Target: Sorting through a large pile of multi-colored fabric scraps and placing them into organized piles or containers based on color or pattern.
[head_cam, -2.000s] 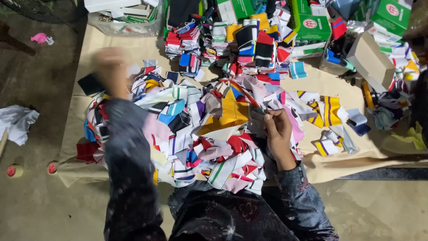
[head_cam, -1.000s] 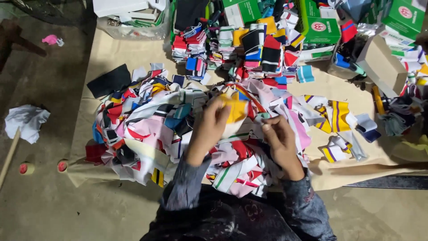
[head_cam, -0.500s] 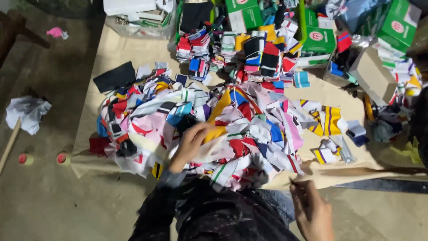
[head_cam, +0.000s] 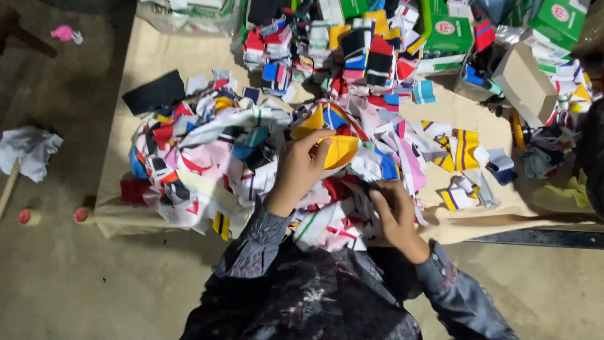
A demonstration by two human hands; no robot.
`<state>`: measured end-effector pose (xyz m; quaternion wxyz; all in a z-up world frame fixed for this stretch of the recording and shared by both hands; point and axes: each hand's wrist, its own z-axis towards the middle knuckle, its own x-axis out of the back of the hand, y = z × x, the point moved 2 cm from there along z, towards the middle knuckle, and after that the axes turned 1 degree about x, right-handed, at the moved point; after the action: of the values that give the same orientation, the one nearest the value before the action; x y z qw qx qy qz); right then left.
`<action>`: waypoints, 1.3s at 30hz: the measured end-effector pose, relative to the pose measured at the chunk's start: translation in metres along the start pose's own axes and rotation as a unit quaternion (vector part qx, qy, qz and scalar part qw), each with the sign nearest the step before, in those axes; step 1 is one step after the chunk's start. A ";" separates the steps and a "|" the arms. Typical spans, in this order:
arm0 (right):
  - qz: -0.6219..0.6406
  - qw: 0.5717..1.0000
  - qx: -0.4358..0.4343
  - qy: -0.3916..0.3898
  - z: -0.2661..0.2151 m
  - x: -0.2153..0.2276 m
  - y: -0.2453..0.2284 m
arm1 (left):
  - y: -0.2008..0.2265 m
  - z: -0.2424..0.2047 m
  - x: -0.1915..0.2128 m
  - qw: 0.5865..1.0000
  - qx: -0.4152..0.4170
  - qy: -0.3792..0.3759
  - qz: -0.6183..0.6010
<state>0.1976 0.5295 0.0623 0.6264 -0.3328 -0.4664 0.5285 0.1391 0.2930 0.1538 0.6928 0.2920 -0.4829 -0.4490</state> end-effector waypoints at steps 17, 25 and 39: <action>0.182 0.981 -0.068 0.019 0.023 -0.024 0.004 | -0.039 -0.019 -0.004 0.969 0.146 -0.058 0.189; 0.170 0.979 -0.095 0.058 0.013 -0.024 0.025 | -0.066 -0.028 -0.021 0.975 0.144 -0.081 0.146; 0.250 0.942 -0.152 0.168 0.028 0.005 0.043 | 0.037 -0.042 -0.042 0.858 0.056 -0.494 -0.129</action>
<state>0.1565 0.5414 0.0335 0.4854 -0.6134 -0.3312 0.5277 0.1850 0.3456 0.1525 0.2816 0.1293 -0.7442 -0.5917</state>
